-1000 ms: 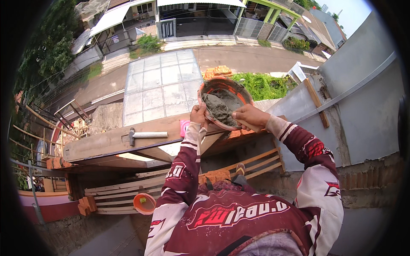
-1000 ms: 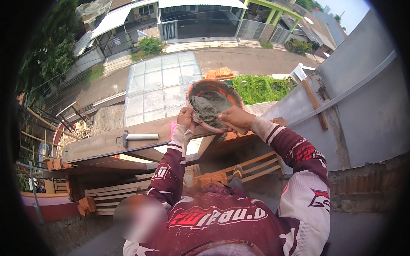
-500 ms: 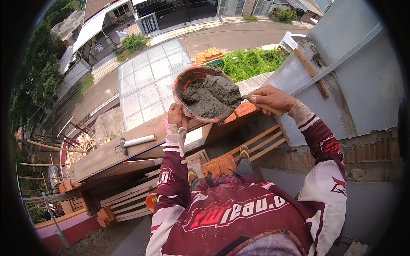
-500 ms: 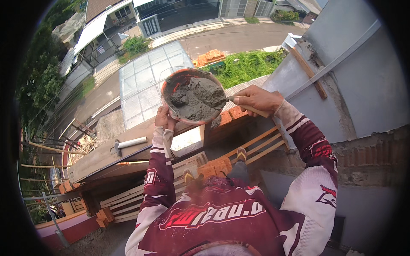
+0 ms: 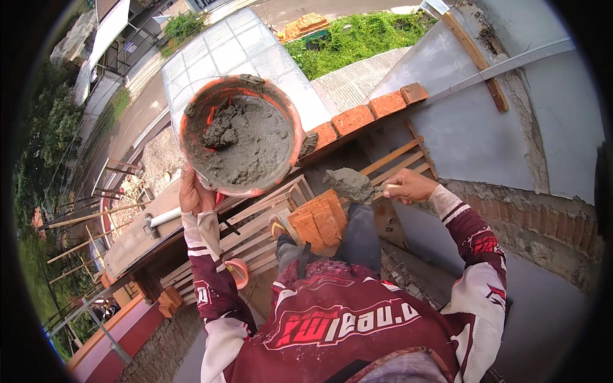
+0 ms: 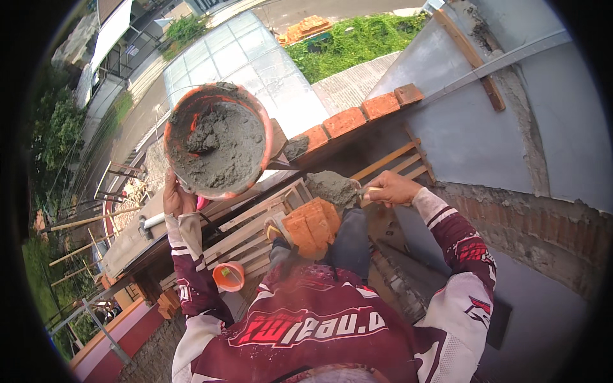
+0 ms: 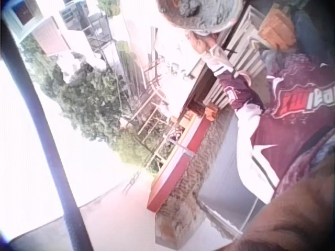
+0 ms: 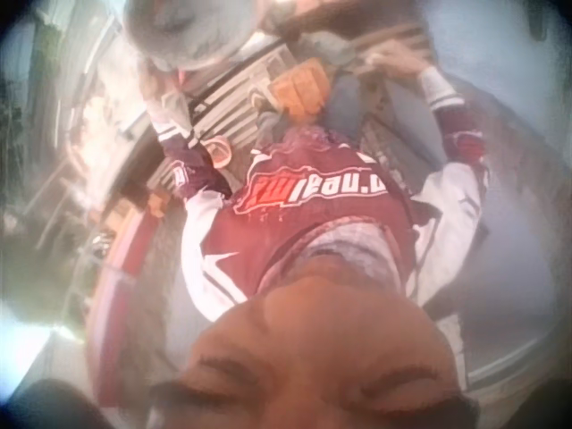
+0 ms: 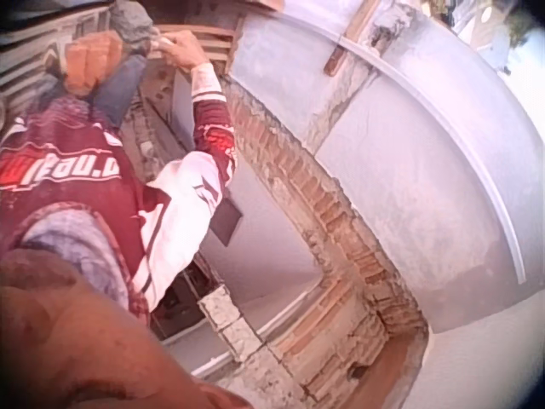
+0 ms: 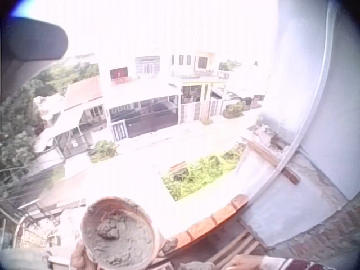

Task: The person scoops mortar from a bucket with a trowel and spreads it along a brick wall. They then place bricks onto the mortar bed and tap them into position with a hammer.

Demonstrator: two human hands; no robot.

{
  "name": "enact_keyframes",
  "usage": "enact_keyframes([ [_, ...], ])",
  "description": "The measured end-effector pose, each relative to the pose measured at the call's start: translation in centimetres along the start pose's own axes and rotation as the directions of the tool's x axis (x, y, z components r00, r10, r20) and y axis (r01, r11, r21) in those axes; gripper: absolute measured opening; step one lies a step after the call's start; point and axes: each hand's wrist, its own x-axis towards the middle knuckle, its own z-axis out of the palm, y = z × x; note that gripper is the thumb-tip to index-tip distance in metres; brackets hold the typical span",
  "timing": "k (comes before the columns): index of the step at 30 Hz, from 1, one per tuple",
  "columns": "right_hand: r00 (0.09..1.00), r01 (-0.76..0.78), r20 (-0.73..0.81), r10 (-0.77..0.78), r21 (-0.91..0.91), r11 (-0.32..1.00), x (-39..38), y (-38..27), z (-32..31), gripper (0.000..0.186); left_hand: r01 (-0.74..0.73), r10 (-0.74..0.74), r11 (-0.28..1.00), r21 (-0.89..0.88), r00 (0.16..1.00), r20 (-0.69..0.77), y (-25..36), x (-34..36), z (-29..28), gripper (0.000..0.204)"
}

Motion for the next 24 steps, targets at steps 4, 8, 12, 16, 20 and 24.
enact_keyframes([
  [4,0.994,0.023,-0.095,-0.05,-0.268,0.963,9.9,7.3,-3.1,0.036,0.013,-0.009,0.998,0.064,0.998,-0.058,0.3,-0.7,0.1,0.043],
  [8,0.961,0.041,-0.208,-0.184,-0.551,0.834,19.5,11.8,-7.3,0.04,0.013,-0.01,0.994,0.11,1.0,-0.028,0.6,-1.9,-1.0,0.047],
  [12,0.946,0.014,-0.21,-0.246,-0.735,0.678,27.5,13.2,-10.9,0.045,-0.025,0.04,0.934,0.357,0.999,-0.034,3.0,-3.4,-4.8,0.05],
  [16,0.806,0.069,-0.244,-0.539,-0.866,0.496,32.8,14.3,-10.7,0.039,-0.143,0.292,0.452,0.88,0.957,0.006,4.9,-6.2,-9.0,0.051],
  [20,0.66,-0.015,-0.205,-0.723,-0.965,0.26,35.9,14.9,-9.3,0.034,-0.11,0.379,0.48,0.871,0.921,-0.093,5.6,-7.4,-10.3,0.049],
  [24,0.605,-0.08,-0.38,-0.7,-0.903,0.421,33.8,14.7,-7.5,0.033,-0.01,0.29,0.682,0.732,0.922,-0.257,5.6,-6.9,-9.8,0.049],
])
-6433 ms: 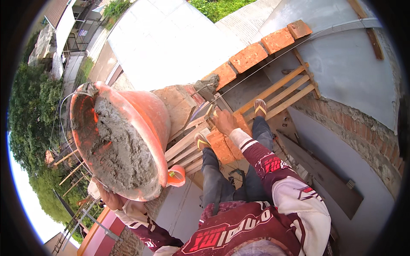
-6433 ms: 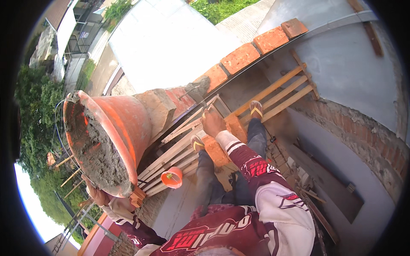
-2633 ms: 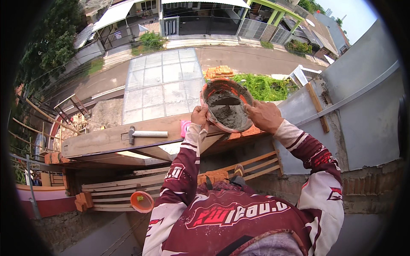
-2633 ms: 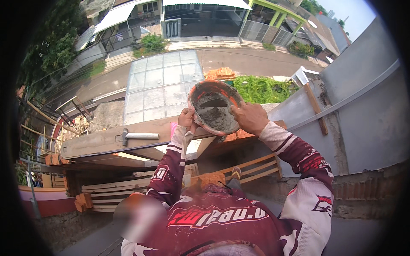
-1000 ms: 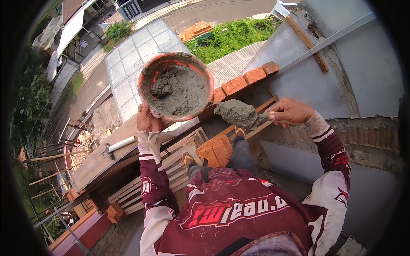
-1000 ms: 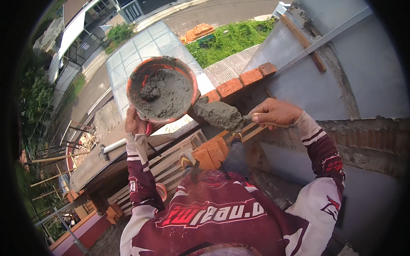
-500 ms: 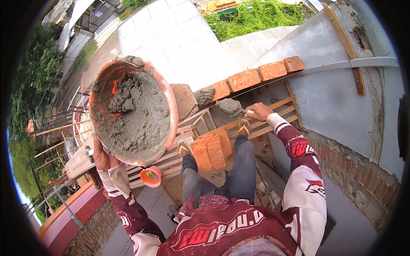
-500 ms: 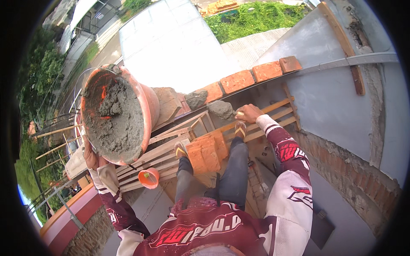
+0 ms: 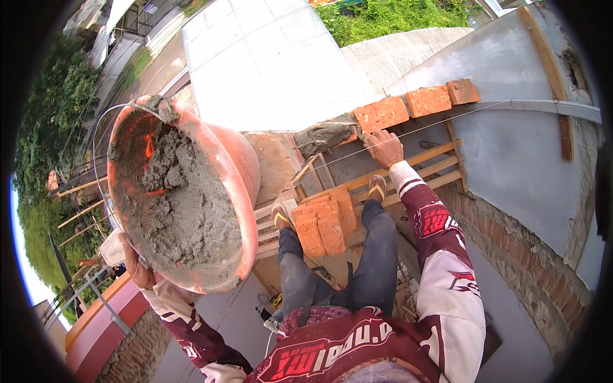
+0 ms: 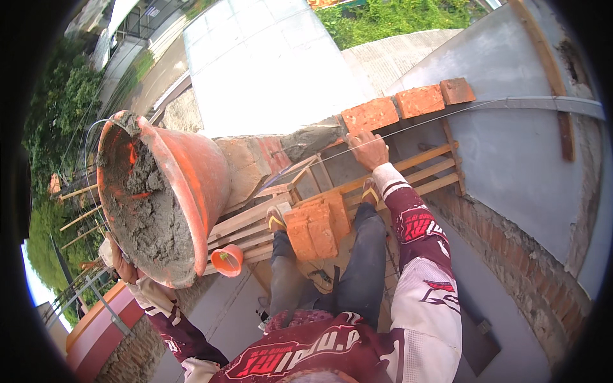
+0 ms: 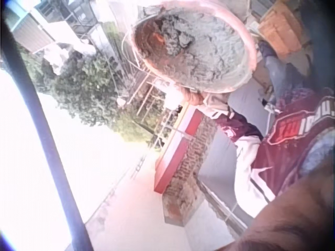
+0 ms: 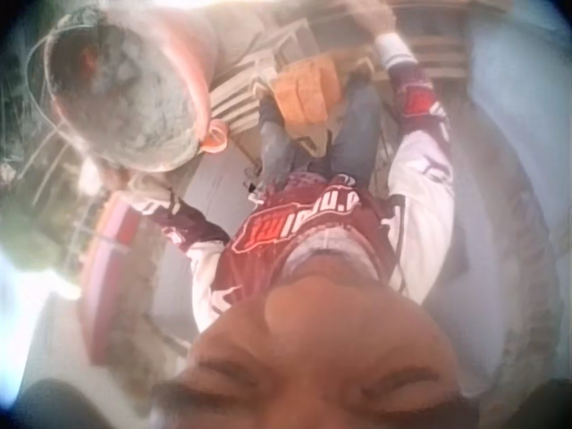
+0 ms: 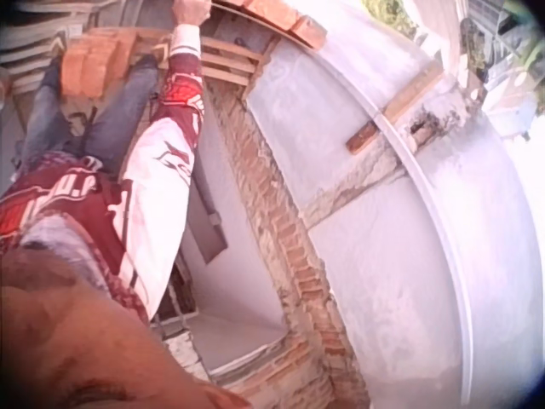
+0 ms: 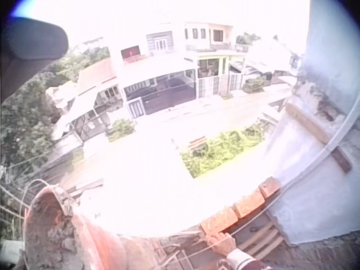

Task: The person scoops mortar from a bucket with a trowel and spreads it along a brick wall. They then place bricks onto the mortar bed and tap them into position with a hammer.

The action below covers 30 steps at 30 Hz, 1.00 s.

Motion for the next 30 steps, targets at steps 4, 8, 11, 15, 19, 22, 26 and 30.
enact_keyframes([
  [4,0.907,-0.353,0.323,0.271,0.23,0.907,-2.5,-4.6,-4.0,0.041,-0.056,0.05,0.996,0.065,0.994,0.097,-0.4,0.3,0.6,0.051],
  [8,0.817,-0.46,0.496,0.294,0.253,0.851,-2.4,-10.5,-5.4,0.045,0.009,-0.002,0.998,-0.063,0.993,0.114,-0.7,0.6,1.2,0.052],
  [11,0.781,-0.521,0.507,0.365,0.207,0.828,-1.6,-11.7,-4.6,0.041,0.009,-0.009,1.0,-0.002,0.994,0.109,-0.2,0.8,1.8,0.053],
  [15,0.698,-0.637,0.507,0.506,0.118,0.762,-2.0,-9.3,-3.9,0.04,0.089,-0.068,0.985,-0.146,0.988,0.14,0.6,0.9,2.5,0.053],
  [19,0.725,-0.649,0.397,0.563,0.12,0.751,-3.3,-8.4,-4.8,0.045,0.026,-0.016,0.998,-0.053,0.983,0.183,0.6,1.0,2.9,0.053],
  [22,0.764,-0.589,0.426,0.485,0.152,0.794,-3.3,-10.6,-5.1,0.042,0.04,-0.001,0.986,-0.165,0.973,0.233,0.4,1.1,2.9,0.052],
  [26,0.808,-0.491,0.46,0.367,0.183,0.852,-1.5,-14.2,-3.6,0.042,0.022,0.014,0.989,-0.146,0.97,0.243,0.5,1.3,2.4,0.051],
  [30,0.757,-0.567,0.466,0.458,0.121,0.815,-0.9,-13.6,-2.5,0.04,0.011,0.003,0.998,-0.058,0.972,0.235,1.2,1.4,2.0,0.049],
])
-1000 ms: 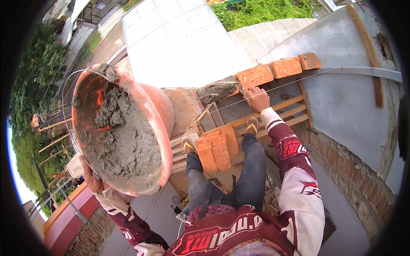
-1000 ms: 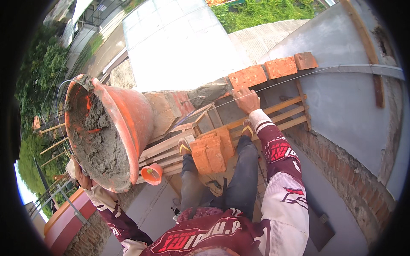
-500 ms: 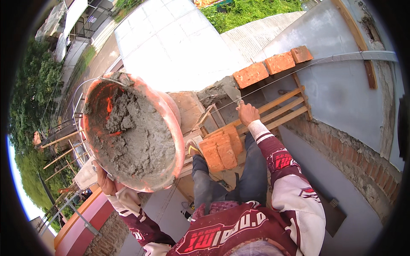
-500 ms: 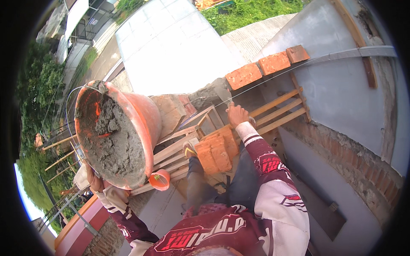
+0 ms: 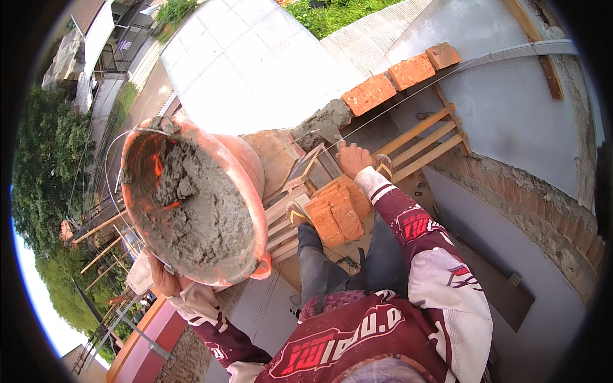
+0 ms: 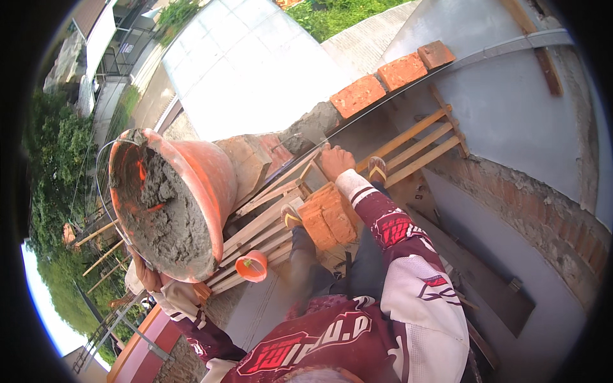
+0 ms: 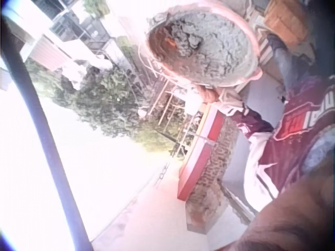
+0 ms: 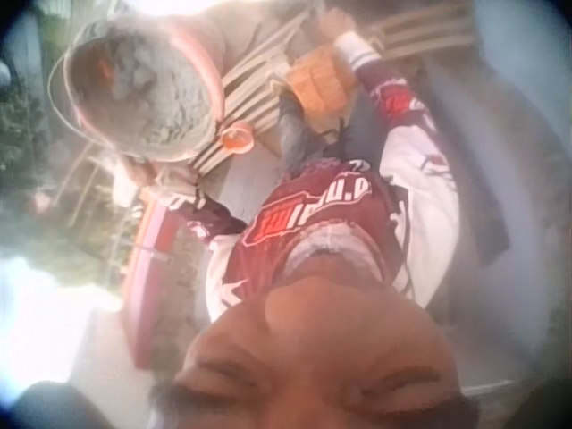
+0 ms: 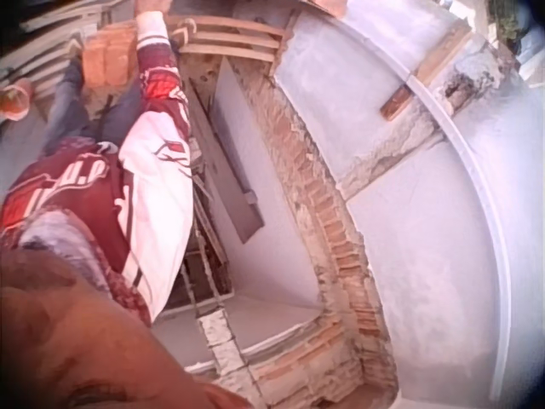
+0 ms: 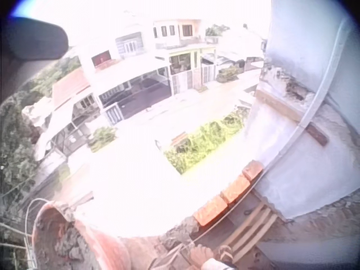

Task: The person scoops mortar from a bucket with a trowel and spreads it along a brick wall. They then place bricks onto the mortar bed and tap them into position with a hammer.

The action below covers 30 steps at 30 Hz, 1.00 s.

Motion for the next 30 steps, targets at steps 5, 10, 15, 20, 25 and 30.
enact_keyframes([
  [5,0.997,-0.082,0.0,0.083,0.052,0.995,0.2,3.1,-1.8,0.037,0.022,0.01,0.99,0.137,0.973,-0.228,0.4,0.1,1.4,0.048],
  [10,0.978,-0.074,-0.198,0.059,-0.069,0.995,-0.2,2.5,-1.5,0.036,0.047,-0.077,0.988,-0.149,0.975,-0.208,1.0,0.8,2.7,0.049],
  [15,0.923,0.063,-0.338,-0.181,-0.332,0.941,3.0,0.8,0.3,0.039,-0.005,0.1,0.961,-0.276,0.937,0.334,1.3,1.4,1.2,0.049],
  [20,0.863,0.153,-0.288,-0.415,-0.633,0.759,7.2,0.9,0.9,0.03,-0.099,0.093,0.994,0.043,0.988,0.122,1.1,0.5,-0.4,0.048],
  [25,0.917,0.021,-0.265,-0.298,-0.714,0.7,9.4,3.5,0.2,0.025,-0.084,0.158,0.943,0.322,0.965,-0.209,0.9,-0.2,-1.0,0.048],
  [30,0.94,-0.183,-0.341,-0.01,-0.528,0.829,9.5,7.5,-2.2,0.027,-0.077,0.18,0.875,0.477,0.968,-0.174,1.0,0.0,-1.7,0.048],
])
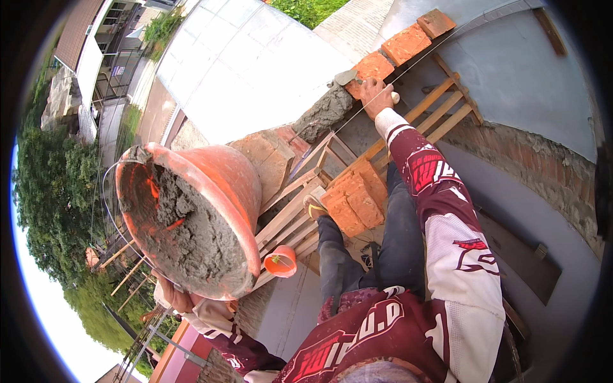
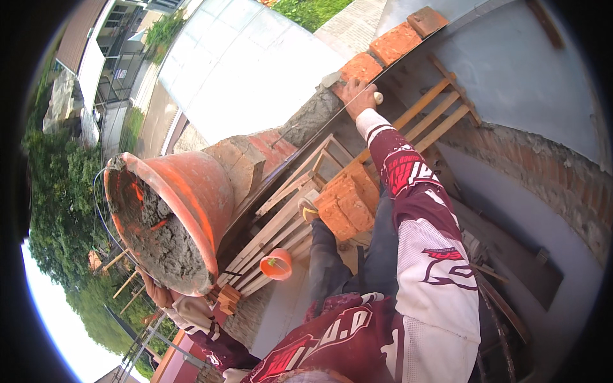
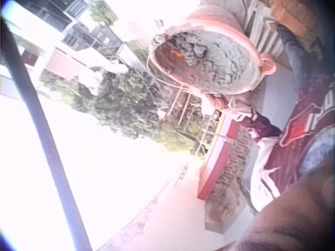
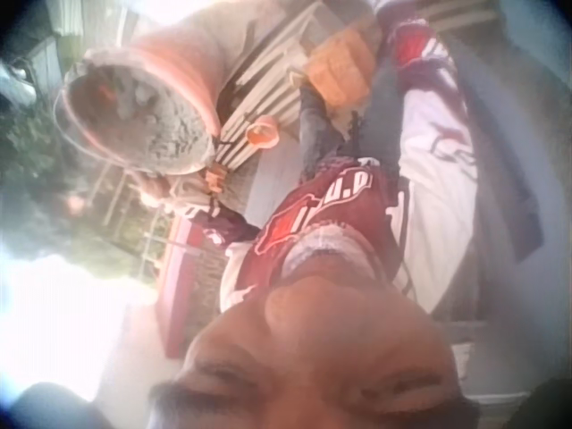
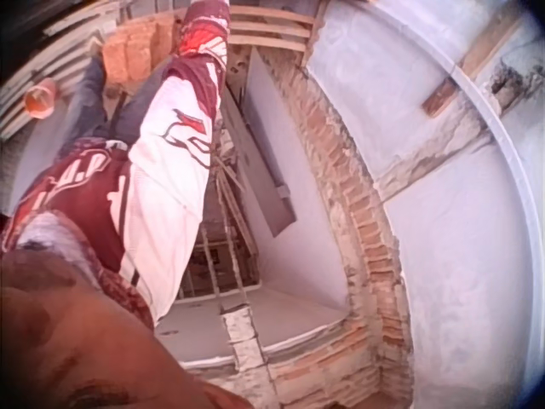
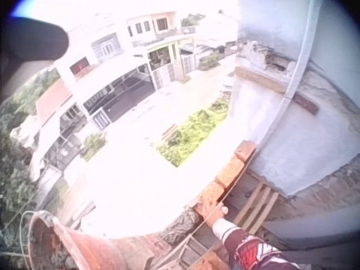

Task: The person scoops mortar from a bucket with a trowel and spreads it along a brick wall. They then place bricks onto the mortar bed and tap them into position with a hammer.

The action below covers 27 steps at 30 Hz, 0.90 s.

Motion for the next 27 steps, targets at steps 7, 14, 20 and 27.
enact_keyframes([
  [7,0.995,0.016,0.066,-0.078,0.654,0.756,-12.0,2.9,1.1,0.037,0.177,-0.066,0.855,-0.487,0.969,0.237,0.2,0.9,0.2,0.05],
  [14,0.967,0.078,0.103,-0.233,0.749,0.658,-18.9,-3.0,8.2,0.03,-0.018,0.022,0.995,-0.099,0.999,0.042,0.6,0.3,-0.2,0.05],
  [20,0.997,0.023,0.01,-0.071,0.897,0.441,-17.8,-9.3,14.4,0.031,-0.029,0.034,0.997,-0.074,0.998,0.056,0.3,0.0,0.2,0.052],
  [27,0.998,0.032,-0.051,0.03,0.89,0.455,-11.6,-6.1,19.6,0.036,-0.005,0.005,1.0,-0.004,0.995,0.099,0.0,2.0,1.2,0.055],
])
